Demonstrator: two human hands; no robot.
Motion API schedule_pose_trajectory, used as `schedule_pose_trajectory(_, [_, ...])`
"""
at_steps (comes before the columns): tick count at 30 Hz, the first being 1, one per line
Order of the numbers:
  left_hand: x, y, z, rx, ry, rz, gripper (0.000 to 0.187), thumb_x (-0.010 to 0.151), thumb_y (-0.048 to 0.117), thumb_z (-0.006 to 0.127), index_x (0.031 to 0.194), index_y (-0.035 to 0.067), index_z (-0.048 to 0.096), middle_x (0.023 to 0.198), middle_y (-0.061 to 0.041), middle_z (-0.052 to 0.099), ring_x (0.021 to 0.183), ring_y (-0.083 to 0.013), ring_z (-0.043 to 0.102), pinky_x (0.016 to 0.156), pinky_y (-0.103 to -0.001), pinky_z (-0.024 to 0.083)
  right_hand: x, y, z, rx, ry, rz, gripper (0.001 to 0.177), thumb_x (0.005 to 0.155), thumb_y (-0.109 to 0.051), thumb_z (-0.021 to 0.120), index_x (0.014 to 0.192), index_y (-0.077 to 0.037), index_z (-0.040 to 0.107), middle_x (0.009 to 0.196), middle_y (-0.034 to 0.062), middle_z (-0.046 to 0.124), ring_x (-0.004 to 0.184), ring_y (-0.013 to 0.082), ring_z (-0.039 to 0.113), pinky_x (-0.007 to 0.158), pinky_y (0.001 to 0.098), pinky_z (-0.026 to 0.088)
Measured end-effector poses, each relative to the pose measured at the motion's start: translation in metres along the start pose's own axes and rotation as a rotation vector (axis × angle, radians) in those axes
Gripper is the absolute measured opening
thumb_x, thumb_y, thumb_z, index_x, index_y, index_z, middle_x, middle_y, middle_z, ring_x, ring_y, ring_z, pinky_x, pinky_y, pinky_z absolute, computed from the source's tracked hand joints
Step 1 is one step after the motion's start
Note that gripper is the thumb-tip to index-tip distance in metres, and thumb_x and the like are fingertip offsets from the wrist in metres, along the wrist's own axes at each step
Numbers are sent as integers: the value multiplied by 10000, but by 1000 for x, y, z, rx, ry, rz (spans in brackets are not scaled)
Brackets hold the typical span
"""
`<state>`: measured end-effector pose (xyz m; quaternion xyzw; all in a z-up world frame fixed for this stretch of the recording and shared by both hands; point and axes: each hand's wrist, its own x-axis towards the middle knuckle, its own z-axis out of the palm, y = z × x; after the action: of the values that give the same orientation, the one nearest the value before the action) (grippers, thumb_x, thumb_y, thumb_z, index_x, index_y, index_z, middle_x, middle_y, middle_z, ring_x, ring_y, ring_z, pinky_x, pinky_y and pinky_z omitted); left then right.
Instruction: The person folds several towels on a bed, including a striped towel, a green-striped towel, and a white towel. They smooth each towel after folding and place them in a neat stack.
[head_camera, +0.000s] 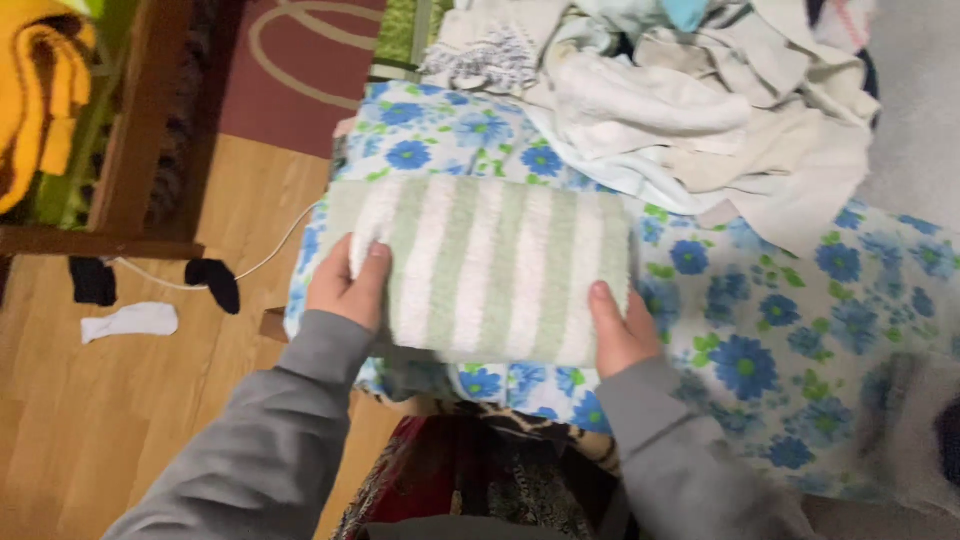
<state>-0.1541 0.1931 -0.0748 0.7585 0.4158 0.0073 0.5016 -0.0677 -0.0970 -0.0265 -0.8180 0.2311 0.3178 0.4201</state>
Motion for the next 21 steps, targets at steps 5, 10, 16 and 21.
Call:
schedule_pose_trajectory(5, [15,-72,-60,156,155,-5,364,1029,488,593,1281,252,706,1123,-194,716,1175,-428,617,980,-576,501,-3,1,71,38,-14,-173,864,903,-619,665,1531,-56,475,1519,273,480,1453,421,394,1217,542,334])
schedule_pose_trajectory(10, [18,-81,-52,276,7,-76,516,1045,543,434,1437,241,581,1208,-256,700,1225,-452,605,1036,-609,480,-12,1,90,-87,-98,-123,1025,947,-703,551,1618,0,223,1631,301,256,1510,463,259,1239,626,233])
schedule_pose_trajectory(16, [18,-80,-30,728,193,247,588,924,430,520,1482,252,469,1334,-131,636,1237,-341,611,972,-552,499,21,38,103,-296,178,-486,677,967,-561,595,1483,-145,454,1385,186,578,1319,408,533,1117,561,430])
schedule_pose_trajectory(21, [0,-30,-5,770,316,929,617,913,279,581,1515,156,531,1552,-116,530,1428,-303,490,1090,-501,427,21,10,126,-532,474,-1076,664,987,-368,626,1562,-82,458,1479,186,528,1376,371,492,1200,492,330])
